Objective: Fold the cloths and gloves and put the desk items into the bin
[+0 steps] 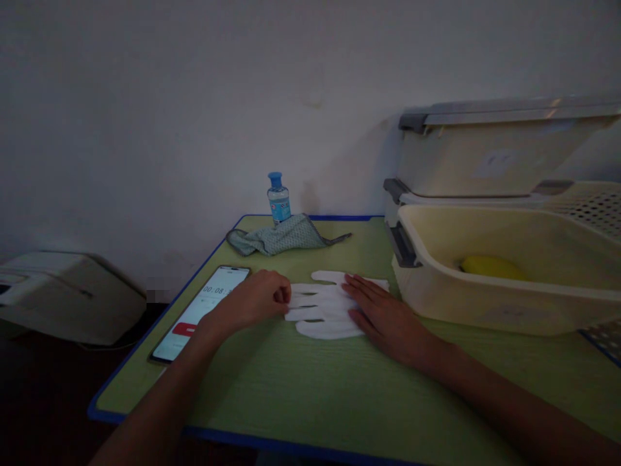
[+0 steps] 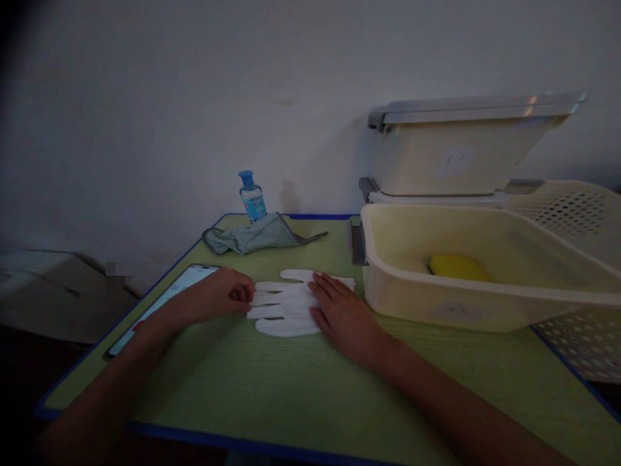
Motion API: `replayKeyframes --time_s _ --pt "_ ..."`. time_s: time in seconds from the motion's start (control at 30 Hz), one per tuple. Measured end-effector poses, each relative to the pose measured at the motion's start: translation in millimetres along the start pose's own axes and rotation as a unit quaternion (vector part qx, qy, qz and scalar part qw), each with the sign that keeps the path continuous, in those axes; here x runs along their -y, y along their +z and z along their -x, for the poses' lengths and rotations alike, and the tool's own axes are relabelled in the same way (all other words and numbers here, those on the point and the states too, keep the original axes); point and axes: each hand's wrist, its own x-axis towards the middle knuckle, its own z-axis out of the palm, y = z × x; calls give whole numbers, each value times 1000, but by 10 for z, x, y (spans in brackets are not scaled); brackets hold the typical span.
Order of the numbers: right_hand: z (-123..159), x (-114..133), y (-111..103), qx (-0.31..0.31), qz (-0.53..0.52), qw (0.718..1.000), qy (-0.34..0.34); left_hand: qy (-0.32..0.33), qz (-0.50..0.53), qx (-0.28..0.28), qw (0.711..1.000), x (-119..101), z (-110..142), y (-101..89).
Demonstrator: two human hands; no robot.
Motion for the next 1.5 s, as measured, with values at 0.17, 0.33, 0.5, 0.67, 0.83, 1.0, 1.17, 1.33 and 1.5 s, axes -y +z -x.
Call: replayKeyframes --time_s 0.17,0.33,0.5,0.67,0.83,1.0,1.17,1.33,1.5 --pt "5 -6 -1 -6 -13 1000 -2 -20 -67 -29 997 20 -16 19" --pt "9 -8 -1 -10 -18 1000 -2 -14 -53 -36 998 3 -23 25" --pt "10 -15 8 0 -5 1000 -2 -13 -25 -70 997 -4 -61 25" --pt "-1 -7 7 4 3 1000 -1 -25 -18 -68 997 1 -99 64" --pt "2 -13 15 -11 -8 1000 -2 -35 -40 -51 997 29 -115 103" --pt "11 -29 43 -22 -6 1000 -5 -17 -42 -36 998 73 -129 113" --pt "10 -29 43 -12 7 1000 -10 -11 -35 -81 996 127 -155 100" --pt "4 -16 22 -2 11 1000 -6 -5 -45 -100 994 110 -151 82" --pt "5 0 -4 3 14 1000 -6 17 31 -57 998 84 -109 -6"
